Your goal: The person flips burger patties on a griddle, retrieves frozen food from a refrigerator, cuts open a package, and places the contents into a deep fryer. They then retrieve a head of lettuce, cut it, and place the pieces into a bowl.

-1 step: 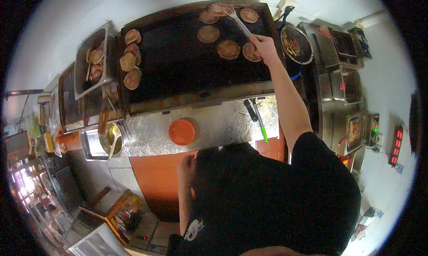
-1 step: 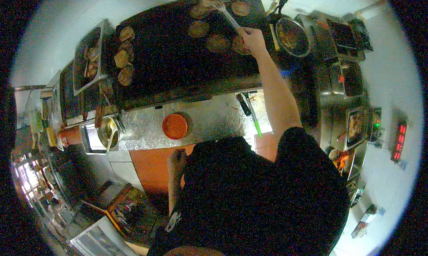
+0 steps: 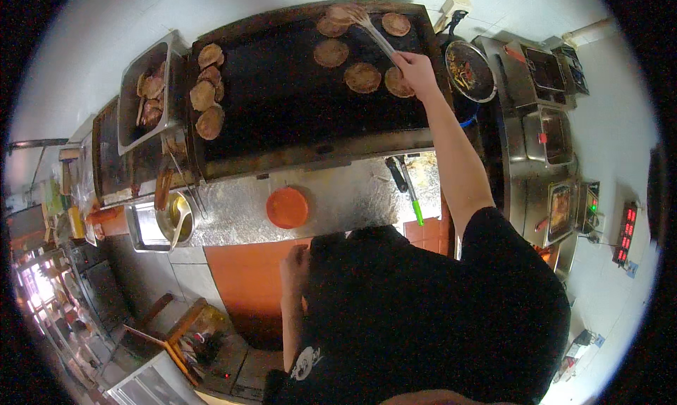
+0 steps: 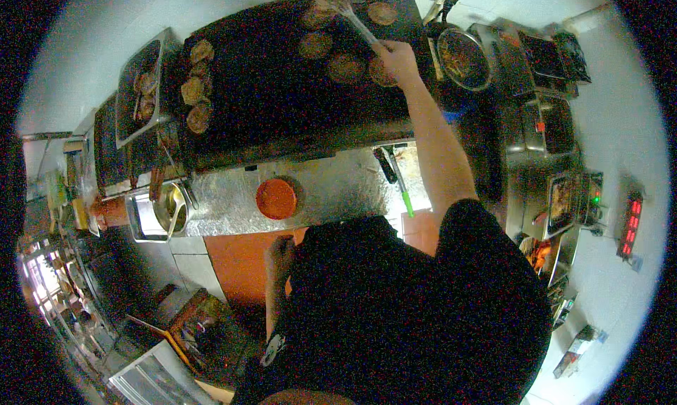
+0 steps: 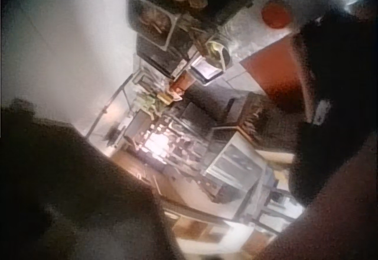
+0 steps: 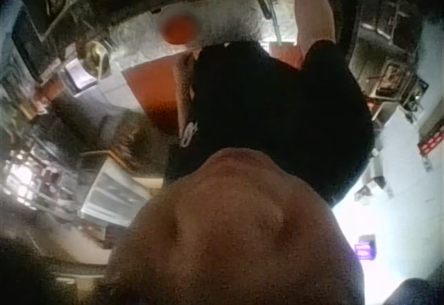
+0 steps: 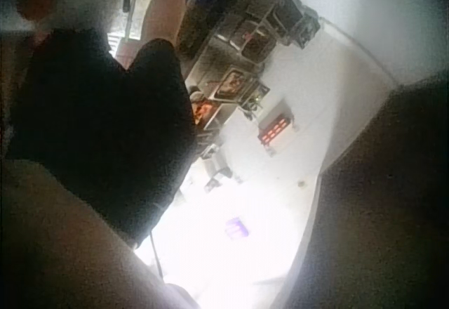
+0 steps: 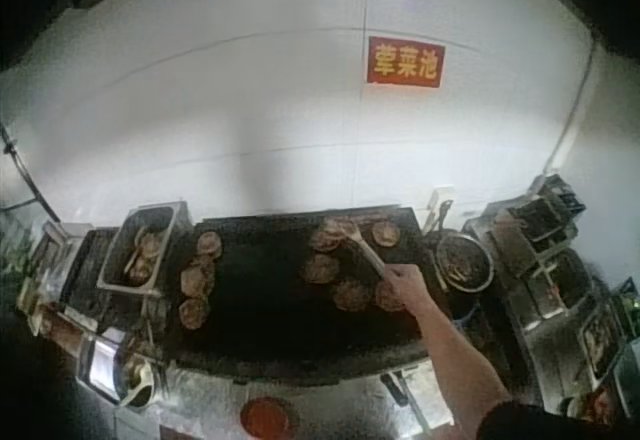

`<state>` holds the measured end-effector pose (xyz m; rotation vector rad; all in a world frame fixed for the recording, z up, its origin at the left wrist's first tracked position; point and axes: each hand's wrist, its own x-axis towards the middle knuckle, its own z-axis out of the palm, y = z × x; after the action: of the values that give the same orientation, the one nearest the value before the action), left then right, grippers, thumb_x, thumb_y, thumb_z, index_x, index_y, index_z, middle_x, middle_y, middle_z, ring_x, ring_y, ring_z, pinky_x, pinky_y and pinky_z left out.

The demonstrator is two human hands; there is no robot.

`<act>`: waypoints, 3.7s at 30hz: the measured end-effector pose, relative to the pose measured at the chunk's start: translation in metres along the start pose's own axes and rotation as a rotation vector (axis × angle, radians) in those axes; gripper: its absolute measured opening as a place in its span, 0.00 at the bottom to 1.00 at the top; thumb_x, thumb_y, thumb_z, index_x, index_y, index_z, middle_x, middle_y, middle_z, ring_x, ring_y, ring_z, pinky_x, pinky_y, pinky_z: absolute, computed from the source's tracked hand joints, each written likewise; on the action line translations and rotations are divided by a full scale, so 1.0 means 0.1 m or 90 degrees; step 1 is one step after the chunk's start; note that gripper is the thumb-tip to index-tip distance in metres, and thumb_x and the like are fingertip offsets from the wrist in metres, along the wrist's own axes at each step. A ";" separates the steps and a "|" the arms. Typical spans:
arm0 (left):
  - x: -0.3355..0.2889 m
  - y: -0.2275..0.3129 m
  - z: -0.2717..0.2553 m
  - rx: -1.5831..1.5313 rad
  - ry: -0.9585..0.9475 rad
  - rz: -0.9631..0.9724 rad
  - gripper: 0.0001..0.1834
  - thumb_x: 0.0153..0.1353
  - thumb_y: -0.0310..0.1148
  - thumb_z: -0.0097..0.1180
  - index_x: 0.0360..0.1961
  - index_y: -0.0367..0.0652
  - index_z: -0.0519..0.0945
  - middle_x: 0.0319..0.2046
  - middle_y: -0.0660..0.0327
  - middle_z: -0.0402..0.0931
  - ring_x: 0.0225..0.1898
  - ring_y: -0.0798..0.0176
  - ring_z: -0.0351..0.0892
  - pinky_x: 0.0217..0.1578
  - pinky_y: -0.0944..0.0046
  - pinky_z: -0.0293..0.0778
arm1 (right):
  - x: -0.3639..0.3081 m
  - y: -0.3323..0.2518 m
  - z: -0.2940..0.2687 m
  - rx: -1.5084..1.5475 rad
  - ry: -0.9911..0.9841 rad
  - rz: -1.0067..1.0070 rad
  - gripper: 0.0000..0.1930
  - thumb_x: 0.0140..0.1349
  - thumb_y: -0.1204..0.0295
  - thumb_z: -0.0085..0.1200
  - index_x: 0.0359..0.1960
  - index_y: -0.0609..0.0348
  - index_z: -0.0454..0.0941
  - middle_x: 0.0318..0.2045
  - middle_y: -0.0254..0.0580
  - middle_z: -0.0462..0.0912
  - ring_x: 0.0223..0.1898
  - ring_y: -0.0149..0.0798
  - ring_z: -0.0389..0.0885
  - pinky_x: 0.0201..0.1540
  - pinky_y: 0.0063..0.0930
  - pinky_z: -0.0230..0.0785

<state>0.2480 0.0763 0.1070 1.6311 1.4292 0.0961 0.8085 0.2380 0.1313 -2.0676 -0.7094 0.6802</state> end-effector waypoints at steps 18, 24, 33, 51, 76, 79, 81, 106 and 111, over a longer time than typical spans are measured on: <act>-0.01 -0.10 -0.07 -0.087 0.033 0.020 0.12 0.71 0.34 0.58 0.48 0.36 0.82 0.38 0.47 0.86 0.40 0.54 0.87 0.42 0.57 0.79 | 0.02 -0.32 0.23 0.422 -0.193 0.379 0.17 0.73 0.58 0.58 0.52 0.56 0.80 0.23 0.33 0.77 0.14 0.22 0.62 0.14 0.18 0.53; 0.10 -0.47 0.11 -0.167 0.045 -0.006 0.11 0.70 0.31 0.58 0.49 0.36 0.82 0.39 0.49 0.86 0.39 0.56 0.87 0.42 0.58 0.80 | -0.94 -0.08 0.20 0.835 -0.430 0.347 0.18 0.80 0.58 0.45 0.58 0.57 0.76 0.20 0.30 0.67 0.10 0.20 0.57 0.11 0.18 0.47; 0.01 -0.37 -0.13 -0.204 0.064 -0.026 0.13 0.69 0.32 0.57 0.49 0.37 0.82 0.44 0.43 0.84 0.47 0.43 0.86 0.47 0.52 0.80 | -1.00 -1.33 0.90 0.500 -0.480 0.214 0.22 0.77 0.54 0.51 0.61 0.55 0.76 0.21 0.31 0.75 0.12 0.21 0.60 0.13 0.18 0.48; 0.07 -0.75 -0.01 -0.192 0.093 -0.011 0.13 0.73 0.33 0.54 0.50 0.37 0.83 0.44 0.47 0.86 0.44 0.49 0.86 0.47 0.54 0.79 | -0.65 -1.80 1.07 0.063 -0.201 -0.195 0.21 0.72 0.55 0.58 0.56 0.56 0.85 0.19 0.29 0.74 0.17 0.24 0.68 0.20 0.23 0.60; 0.16 0.48 0.04 -0.049 -0.031 0.015 0.12 0.70 0.34 0.58 0.48 0.38 0.83 0.38 0.47 0.86 0.41 0.50 0.88 0.44 0.55 0.80 | -1.00 0.48 -0.40 0.856 -0.503 0.355 0.20 0.80 0.58 0.43 0.65 0.54 0.70 0.19 0.28 0.65 0.11 0.19 0.56 0.11 0.16 0.47; 0.15 0.47 0.07 -0.063 -0.038 -0.008 0.12 0.70 0.34 0.58 0.48 0.38 0.84 0.39 0.46 0.86 0.42 0.47 0.87 0.44 0.55 0.80 | -0.99 0.44 -0.53 0.810 -0.468 0.319 0.22 0.79 0.57 0.45 0.68 0.54 0.68 0.20 0.28 0.65 0.11 0.18 0.57 0.11 0.15 0.48; 0.15 0.46 0.07 -0.047 -0.027 0.015 0.12 0.70 0.34 0.58 0.47 0.38 0.84 0.39 0.46 0.86 0.42 0.47 0.87 0.44 0.55 0.80 | -0.89 0.37 -0.56 0.572 -0.294 0.262 0.22 0.78 0.55 0.49 0.62 0.57 0.76 0.20 0.29 0.72 0.12 0.21 0.62 0.14 0.18 0.52; 0.13 0.29 0.02 -0.023 -0.056 -0.016 0.14 0.71 0.38 0.58 0.49 0.41 0.84 0.38 0.46 0.86 0.41 0.49 0.88 0.42 0.55 0.80 | -0.21 0.08 -0.10 -0.106 -0.004 0.009 0.17 0.65 0.59 0.65 0.48 0.59 0.89 0.23 0.40 0.85 0.17 0.32 0.76 0.19 0.28 0.66; 0.21 0.30 0.02 0.028 -0.070 0.011 0.15 0.70 0.41 0.58 0.48 0.42 0.85 0.40 0.45 0.86 0.43 0.46 0.88 0.44 0.53 0.80 | 0.11 0.18 0.12 0.162 -0.054 0.113 0.16 0.62 0.61 0.69 0.44 0.60 0.90 0.21 0.35 0.82 0.15 0.26 0.71 0.17 0.24 0.60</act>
<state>0.2785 0.0950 0.1158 1.6593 1.3432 -0.0152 0.8119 0.2426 0.1076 -1.8886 -0.4610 0.9146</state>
